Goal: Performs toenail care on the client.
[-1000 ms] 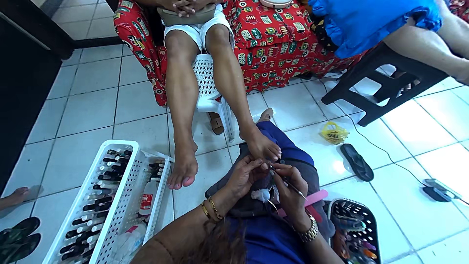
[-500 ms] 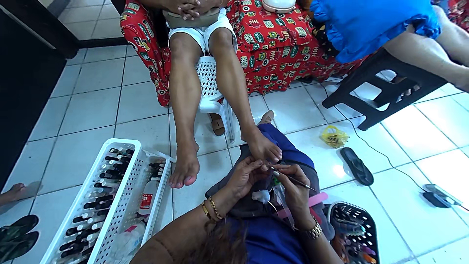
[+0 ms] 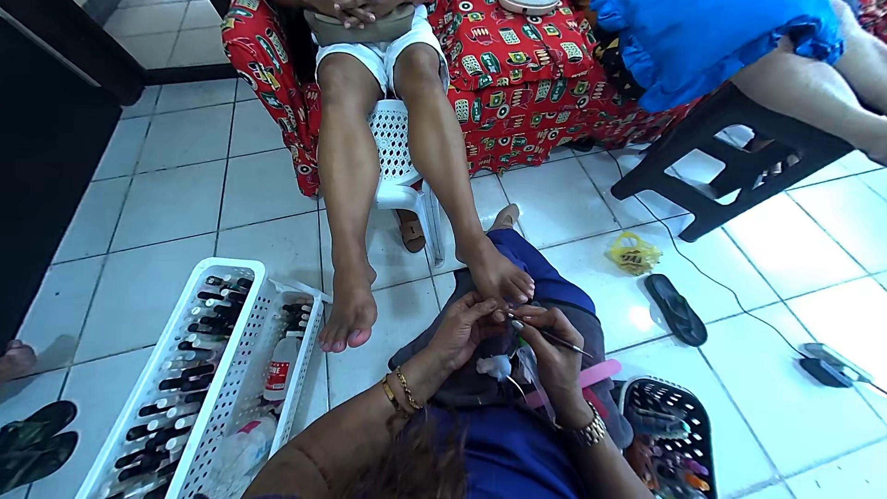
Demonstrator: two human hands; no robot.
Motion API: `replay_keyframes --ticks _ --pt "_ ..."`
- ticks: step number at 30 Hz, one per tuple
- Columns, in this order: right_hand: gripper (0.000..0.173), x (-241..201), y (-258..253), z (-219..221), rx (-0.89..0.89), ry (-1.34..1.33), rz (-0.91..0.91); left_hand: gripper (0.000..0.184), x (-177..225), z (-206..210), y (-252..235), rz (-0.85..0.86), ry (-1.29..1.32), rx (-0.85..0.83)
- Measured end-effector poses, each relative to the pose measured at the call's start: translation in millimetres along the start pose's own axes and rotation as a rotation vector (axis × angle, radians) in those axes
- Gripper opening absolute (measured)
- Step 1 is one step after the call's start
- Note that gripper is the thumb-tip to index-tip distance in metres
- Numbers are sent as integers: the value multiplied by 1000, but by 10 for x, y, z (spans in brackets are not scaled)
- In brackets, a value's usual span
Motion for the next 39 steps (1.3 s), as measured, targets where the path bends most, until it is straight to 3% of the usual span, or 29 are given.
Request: replay_keyframes --ticks 9,14,17,19,21,23,26,28,31,34,36,39 --pt "7 -213 -121 -84 -51 -202 139 7 -24 10 7 -41 36 -9" --pt "6 -338 -258 158 -198 -421 170 9 -35 21 15 -37 56 -44" --pt "14 -95 -175 291 -370 -277 343 10 -50 -8 -15 -20 14 -78" --pt "14 -170 -92 178 -443 -52 413 11 -48 -41 -33 -19 -19 -126" --pt "8 -280 -38 -97 -435 380 398 12 -75 -92 -27 -36 -20 -127" --pt "21 -308 -21 -406 -424 892 413 14 -86 -105 -39 -40 -21 -138" --pt "24 -284 112 -629 -527 1276 600 14 -101 -96 -49 -49 27 -136" --pt "26 -289 241 -624 -585 1285 584 14 -95 -91 -45 -58 39 -130" --pt "34 -335 344 -589 -528 1247 490 18 -84 -84 3 -84 63 -104" --pt "55 -279 356 -617 -490 1254 580 24 -43 -87 99 -87 18 -115" --pt "61 -227 394 -615 -489 1252 652 22 10 -110 200 -6 -191 -183" --pt "57 -275 441 -615 -472 1284 684 34 91 -129 396 236 -777 -361"
Point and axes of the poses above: each hand's wrist, its own y-axis away from the middle knuckle, its own z-axis out of the palm, x = y × z, the point moved 5 cm from there along -y, towards the middle knuckle, and after that the axes turned 9 degrees about z, right-handed, at the moved point
